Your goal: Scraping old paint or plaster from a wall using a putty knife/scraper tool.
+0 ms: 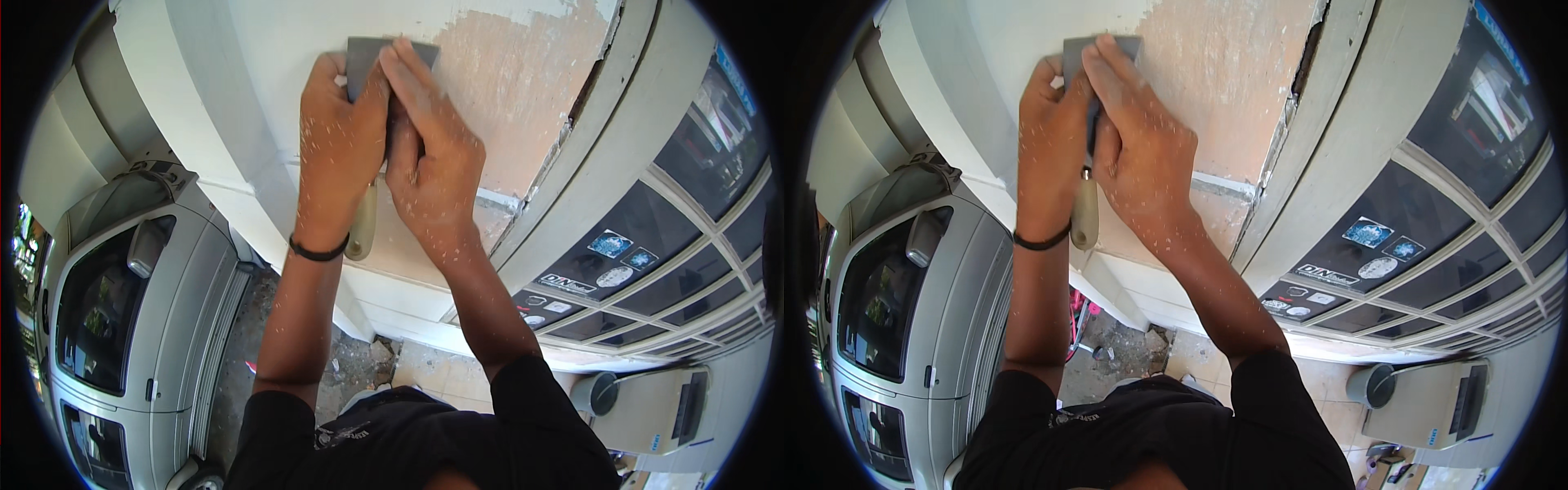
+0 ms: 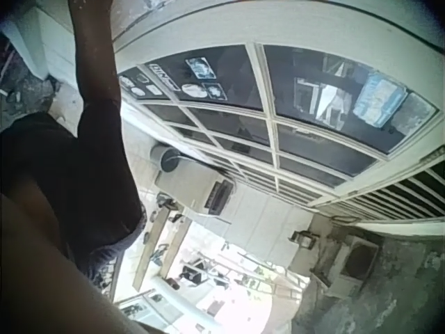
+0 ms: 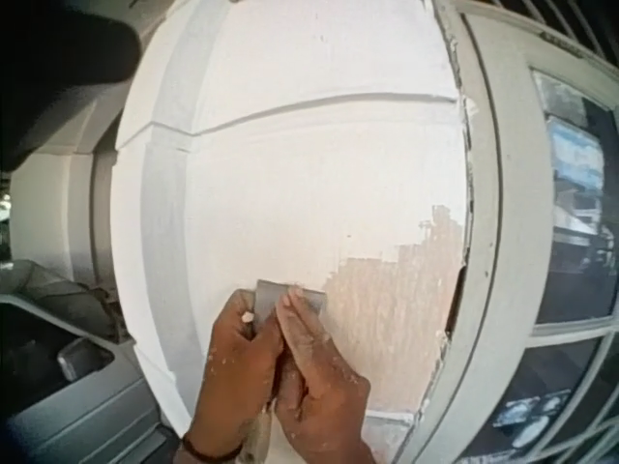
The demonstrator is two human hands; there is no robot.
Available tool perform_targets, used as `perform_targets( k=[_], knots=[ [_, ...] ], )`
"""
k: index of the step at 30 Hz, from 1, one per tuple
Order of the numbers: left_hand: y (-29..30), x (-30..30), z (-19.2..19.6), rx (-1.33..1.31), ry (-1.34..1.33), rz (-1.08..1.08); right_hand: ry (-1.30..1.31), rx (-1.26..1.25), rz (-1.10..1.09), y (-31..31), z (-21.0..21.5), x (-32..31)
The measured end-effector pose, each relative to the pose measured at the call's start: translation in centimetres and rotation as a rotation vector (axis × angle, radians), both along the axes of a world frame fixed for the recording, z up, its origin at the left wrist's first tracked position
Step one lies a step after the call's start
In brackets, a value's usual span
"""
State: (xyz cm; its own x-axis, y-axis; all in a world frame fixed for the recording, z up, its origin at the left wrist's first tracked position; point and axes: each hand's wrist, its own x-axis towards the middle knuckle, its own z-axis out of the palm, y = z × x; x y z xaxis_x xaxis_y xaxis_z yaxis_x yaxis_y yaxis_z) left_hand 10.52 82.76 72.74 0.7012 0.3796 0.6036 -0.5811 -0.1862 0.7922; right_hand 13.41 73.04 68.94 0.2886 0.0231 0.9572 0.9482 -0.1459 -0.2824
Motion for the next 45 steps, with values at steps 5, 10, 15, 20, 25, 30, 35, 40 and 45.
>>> perform_targets(
  k=[5,10,15,20,25,30,35,40,45],
  knots=[
    [-1.1,-1.1,-0.7,-0.235,0.084,-0.197,0.270,0.356,0.132,-0.3,-4.1,-2.1],
    [-3.3,-1.8,-1.9,-0.124,0.066,-0.112,0.748,0.132,0.526,-3.0,-2.6,-5.7],
    [-4.6,-1.3,-2.3,0.106,-0.143,-0.022,0.773,0.232,0.510,-2.9,-3.1,-4.9],
    [-3.8,-2.3,-3.6,0.784,-0.414,0.345,0.624,0.288,0.400,-4.8,-3.8,-3.6],
    [-4.2,-3.6,-3.1,0.991,-0.226,0.230,0.564,0.205,0.306,-6.9,-1.8,-2.9],
    [-4.3,-1.8,-2.0,1.038,-0.408,0.352,0.624,0.324,0.404,-7.6,1.1,-3.4],
    [-4.3,-2.1,-1.0,1.054,-0.345,0.294,0.724,0.257,0.270,-8.0,2.1,-4.6],
    [-4.1,-2.5,-0.1,1.114,-0.343,0.397,0.650,0.217,0.172,-7.5,2.4,-4.0],
    [-4.4,-2.2,0.0,1.092,-0.346,0.362,0.734,0.224,0.189,-8.1,4.2,-5.4]
  ],
)
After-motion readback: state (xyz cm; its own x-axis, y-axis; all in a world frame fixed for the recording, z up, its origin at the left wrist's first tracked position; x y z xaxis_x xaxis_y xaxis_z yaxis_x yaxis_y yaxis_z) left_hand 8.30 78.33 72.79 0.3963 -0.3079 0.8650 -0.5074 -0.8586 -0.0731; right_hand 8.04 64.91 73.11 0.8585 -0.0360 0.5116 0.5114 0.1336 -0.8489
